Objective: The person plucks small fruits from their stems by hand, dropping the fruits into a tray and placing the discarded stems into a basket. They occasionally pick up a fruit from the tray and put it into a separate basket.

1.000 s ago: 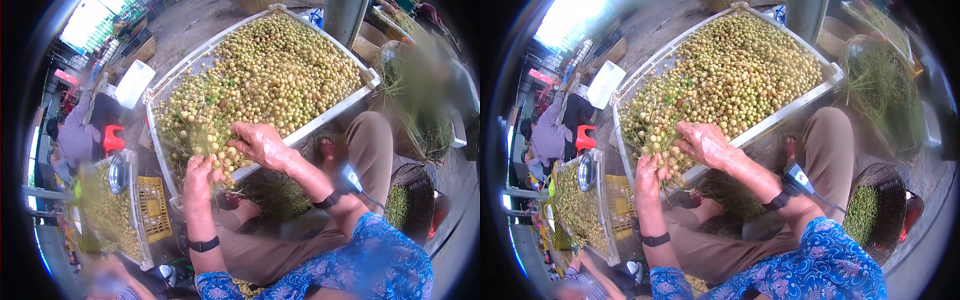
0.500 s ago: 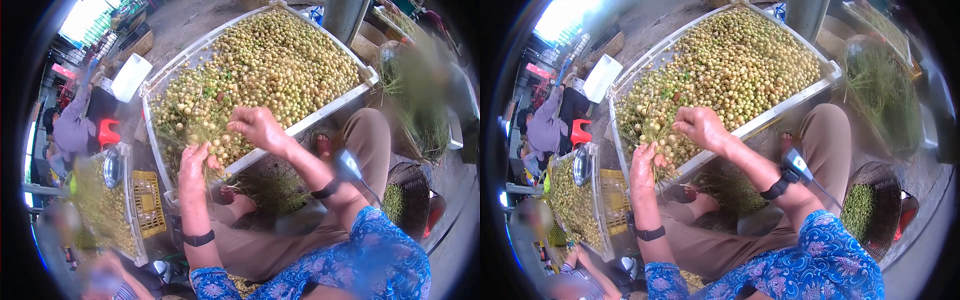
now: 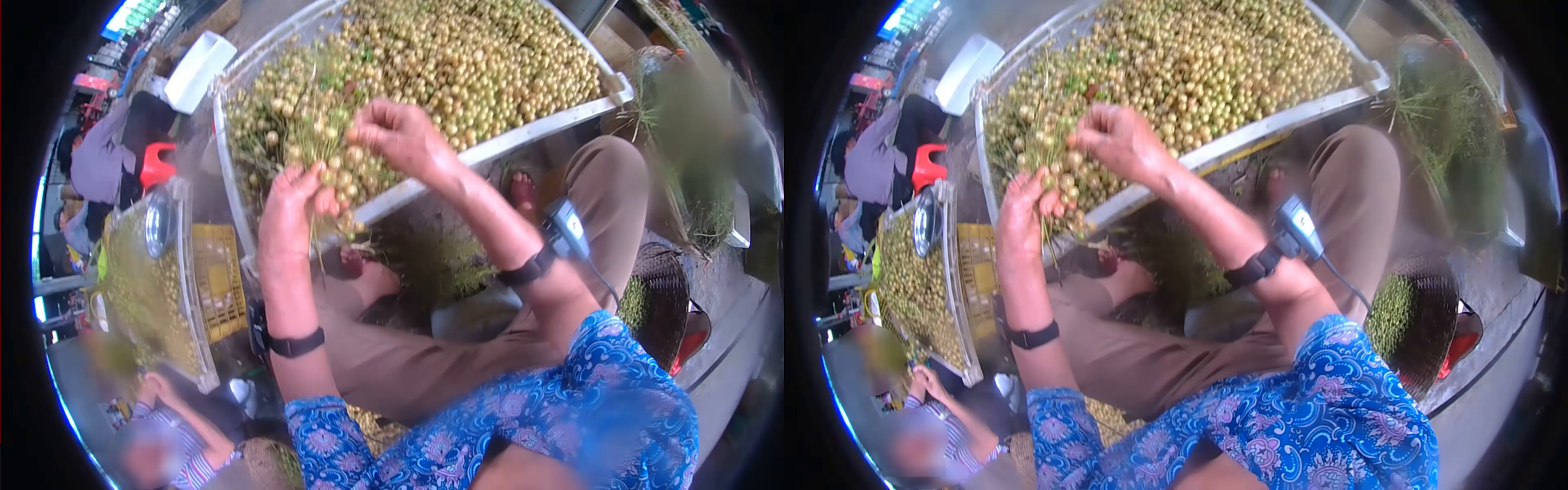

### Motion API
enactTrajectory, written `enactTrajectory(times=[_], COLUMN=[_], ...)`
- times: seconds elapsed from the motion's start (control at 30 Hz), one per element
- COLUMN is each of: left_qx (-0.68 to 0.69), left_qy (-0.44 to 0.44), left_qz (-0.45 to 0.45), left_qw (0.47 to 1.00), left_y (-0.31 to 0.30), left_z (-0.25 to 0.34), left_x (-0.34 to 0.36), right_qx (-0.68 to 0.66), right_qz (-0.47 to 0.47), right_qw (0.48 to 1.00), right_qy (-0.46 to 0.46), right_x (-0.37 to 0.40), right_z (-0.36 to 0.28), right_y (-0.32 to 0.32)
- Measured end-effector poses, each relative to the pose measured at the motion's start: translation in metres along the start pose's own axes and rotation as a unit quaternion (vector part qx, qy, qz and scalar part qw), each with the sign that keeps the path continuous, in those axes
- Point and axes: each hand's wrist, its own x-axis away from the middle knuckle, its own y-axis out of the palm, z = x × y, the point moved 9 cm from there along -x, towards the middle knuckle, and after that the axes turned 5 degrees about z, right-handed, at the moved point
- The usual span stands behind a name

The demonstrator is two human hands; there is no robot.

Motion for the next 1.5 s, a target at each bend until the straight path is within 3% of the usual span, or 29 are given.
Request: enactTrajectory(times=[0.07,0.13,0.23,0.27,0.3,0.33,0.37,0.4,0.47,0.53,0.57,0.6,0.63,0.67,0.77,0.8,0.83,0.87,0.9,0.93,0.97,1.0,1.1,1.23,1.3,1.37,1.43,1.5], left_qx=[0.011,0.021,0.066,0.076,0.064,0.094,0.079,0.073,0.066,0.091,0.145,0.026,0.031,0.030,0.065,0.094,0.124,0.154,0.144,0.151,0.171,0.187,0.238,0.265,0.269,0.269,0.237,0.184], left_qy=[0.035,0.024,0.018,0.032,0.058,0.055,0.070,0.112,0.110,0.107,0.105,0.082,0.064,0.067,0.077,0.078,0.113,0.139,0.201,0.148,0.097,0.088,0.042,0.045,0.038,0.038,0.038,0.017], left_qz=[-0.060,-0.052,-0.054,-0.069,-0.051,-0.088,-0.106,-0.095,-0.106,-0.127,-0.187,-0.110,-0.101,-0.102,-0.107,-0.112,-0.136,-0.161,-0.175,-0.150,-0.141,-0.156,-0.175,-0.169,-0.159,-0.162,-0.189,-0.158], left_qw=[0.998,0.998,0.996,0.994,0.995,0.990,0.989,0.986,0.986,0.982,0.966,0.990,0.992,0.992,0.989,0.986,0.976,0.965,0.953,0.966,0.970,0.966,0.954,0.948,0.949,0.949,0.952,0.970], left_y=[0.006,0.003,0.000,0.004,0.006,0.011,0.018,0.019,0.024,0.031,0.042,0.039,0.037,0.037,0.029,0.026,0.025,0.023,0.018,0.014,0.012,0.011,0.011,0.011,0.013,0.016,0.024,0.025], left_z=[0.006,0.006,0.008,0.012,0.017,0.012,0.018,0.024,0.023,0.020,0.017,0.020,0.023,0.018,0.018,0.020,0.022,0.023,0.031,0.033,0.026,0.024,0.017,0.017,0.013,0.012,0.014,0.013], left_x=[0.002,0.004,0.004,0.005,0.008,0.004,0.006,0.006,0.002,0.004,0.003,0.010,0.018,0.013,0.017,0.021,0.020,0.019,0.023,0.030,0.029,0.028,0.022,0.027,0.026,0.025,0.028,0.028], right_qx=[0.024,0.007,-0.012,-0.172,-0.318,-0.442,-0.531,-0.553,-0.440,-0.315,-0.227,-0.153,-0.078,-0.188,-0.106,-0.178,-0.025,-0.057,-0.139,-0.236,-0.202,-0.283,-0.274,-0.270,-0.171,-0.170,-0.194,-0.246], right_qz=[-0.009,-0.038,-0.066,-0.096,-0.131,-0.157,-0.071,-0.033,-0.066,-0.020,0.006,0.021,0.039,0.020,0.017,0.042,0.064,0.130,0.081,-0.046,0.018,-0.109,-0.068,-0.030,0.007,0.025,-0.027,-0.055], right_qw=[0.999,0.996,0.996,0.980,0.932,0.873,0.827,0.814,0.884,0.935,0.958,0.981,0.994,0.975,0.990,0.972,0.992,0.976,0.975,0.965,0.968,0.946,0.955,0.959,0.984,0.984,0.978,0.964], right_qy=[-0.031,-0.084,-0.056,0.025,0.116,0.129,0.171,0.175,0.143,0.160,0.175,0.120,0.062,0.119,0.090,0.148,0.107,0.168,0.155,0.101,0.145,0.111,0.095,0.081,0.058,0.048,0.066,0.080], right_x=[-0.005,-0.004,0.001,0.003,0.007,0.006,0.006,0.012,0.017,0.022,0.020,0.012,0.007,0.010,0.011,0.006,0.015,0.037,0.028,0.023,0.032,0.023,0.030,0.033,0.034,0.034,0.032,0.025], right_z=[-0.001,-0.007,-0.026,-0.016,0.000,0.008,0.020,0.027,0.020,0.024,0.027,0.024,0.021,0.016,0.004,0.029,0.017,-0.001,0.023,0.004,-0.009,-0.006,-0.031,-0.037,-0.044,-0.052,-0.051,-0.036], right_y=[0.003,0.010,0.007,0.005,0.007,0.004,-0.006,-0.016,-0.015,-0.017,-0.019,-0.019,-0.018,-0.009,0.002,-0.009,-0.005,0.004,-0.003,0.023,0.023,0.034,0.037,0.023,0.011,0.004,0.008,0.006])
